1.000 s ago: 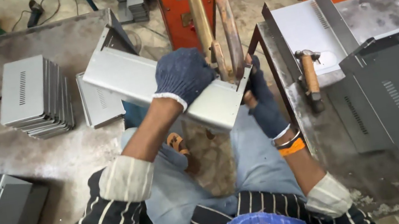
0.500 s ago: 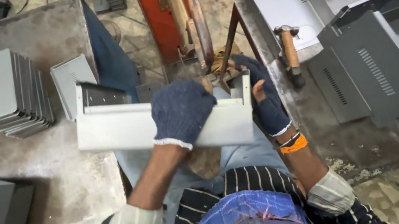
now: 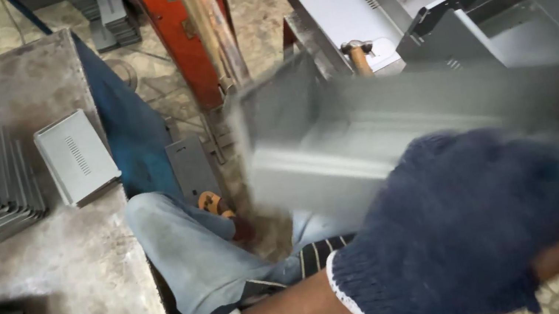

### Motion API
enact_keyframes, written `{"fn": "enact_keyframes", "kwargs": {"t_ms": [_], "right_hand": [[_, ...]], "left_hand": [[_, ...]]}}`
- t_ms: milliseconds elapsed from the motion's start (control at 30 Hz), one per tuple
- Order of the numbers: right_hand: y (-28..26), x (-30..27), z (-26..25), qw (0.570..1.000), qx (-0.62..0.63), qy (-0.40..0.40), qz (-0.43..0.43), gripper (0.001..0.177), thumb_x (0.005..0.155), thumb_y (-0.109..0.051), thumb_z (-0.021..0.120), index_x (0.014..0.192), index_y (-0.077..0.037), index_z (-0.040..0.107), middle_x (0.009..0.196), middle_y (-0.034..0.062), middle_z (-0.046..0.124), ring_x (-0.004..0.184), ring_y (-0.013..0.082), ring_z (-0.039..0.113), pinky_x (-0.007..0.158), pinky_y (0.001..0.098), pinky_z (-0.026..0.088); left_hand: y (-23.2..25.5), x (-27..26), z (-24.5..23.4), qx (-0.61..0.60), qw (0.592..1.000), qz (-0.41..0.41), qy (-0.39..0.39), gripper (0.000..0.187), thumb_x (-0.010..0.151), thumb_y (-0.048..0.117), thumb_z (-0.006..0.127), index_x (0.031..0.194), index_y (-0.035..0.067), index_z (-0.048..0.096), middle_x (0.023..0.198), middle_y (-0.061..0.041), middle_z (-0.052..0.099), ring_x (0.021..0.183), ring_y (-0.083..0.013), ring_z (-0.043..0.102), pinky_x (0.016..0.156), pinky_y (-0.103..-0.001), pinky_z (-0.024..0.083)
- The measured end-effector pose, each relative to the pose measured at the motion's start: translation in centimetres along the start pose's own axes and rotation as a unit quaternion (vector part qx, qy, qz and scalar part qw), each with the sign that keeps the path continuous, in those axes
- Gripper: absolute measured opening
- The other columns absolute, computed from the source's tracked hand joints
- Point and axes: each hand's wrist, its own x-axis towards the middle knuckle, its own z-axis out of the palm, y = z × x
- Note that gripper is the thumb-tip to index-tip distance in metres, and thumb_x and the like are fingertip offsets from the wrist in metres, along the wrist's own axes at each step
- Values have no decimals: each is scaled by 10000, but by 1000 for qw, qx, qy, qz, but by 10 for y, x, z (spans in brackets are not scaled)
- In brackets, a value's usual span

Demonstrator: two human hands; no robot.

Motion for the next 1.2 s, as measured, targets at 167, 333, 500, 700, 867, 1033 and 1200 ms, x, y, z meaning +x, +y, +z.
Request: {"fn": "enact_keyframes", "kwargs": {"t_ms": [167,333,500,700,867,1033,1200], "right_hand": [[2,-1,-9,996,-69,-9,-49,358,985,-393,683,853,-78,580,735,37,518,686,201,464,586,320,355],[17,10,-13,986,-136,-32,-90,331,953,-388,690,854,-84,604,756,46,551,718,211,500,619,335,383],[33,30,-20,968,-206,-60,-130,308,920,-383,698,855,-90,628,777,55,585,749,221,537,652,349,411],[35,24,-17,936,-286,-110,-175,285,881,-376,706,856,-97,658,802,66,625,787,234,581,692,367,444],[49,27,-13,901,-349,-141,-216,270,849,-371,713,856,-102,683,823,76,659,818,245,617,725,381,472],[75,31,3,853,-403,-198,-266,261,816,-365,721,857,-108,707,844,86,692,850,256,653,759,396,499],[215,38,81,811,-394,-258,-347,259,805,-335,709,908,-96,704,913,114,699,910,291,666,810,420,514]], "left_hand": [[-10,5,18,123,951,196,204,290,1115,384,655,1391,315,600,1374,55,635,1202,-126,622,1097,-309,472],[-58,-10,42,49,992,85,79,294,917,130,749,1185,249,719,917,30,718,803,-141,639,775,-343,466],[-95,-21,49,-26,991,33,128,136,968,325,721,946,191,721,800,-12,686,742,-216,650,740,-386,455],[-109,-18,60,-38,992,-35,114,338,878,459,760,746,148,731,663,-40,658,645,-257,644,655,-401,447],[-124,-21,73,-59,990,-60,115,329,877,461,758,777,148,747,697,-51,670,676,-274,658,651,-403,467],[-124,-29,62,-127,976,-153,86,234,925,344,733,869,118,761,695,-68,679,647,-282,648,643,-417,484],[-162,-77,55,-86,951,-198,222,110,918,198,716,952,97,747,855,-106,708,805,-317,689,717,-424,530]]}}
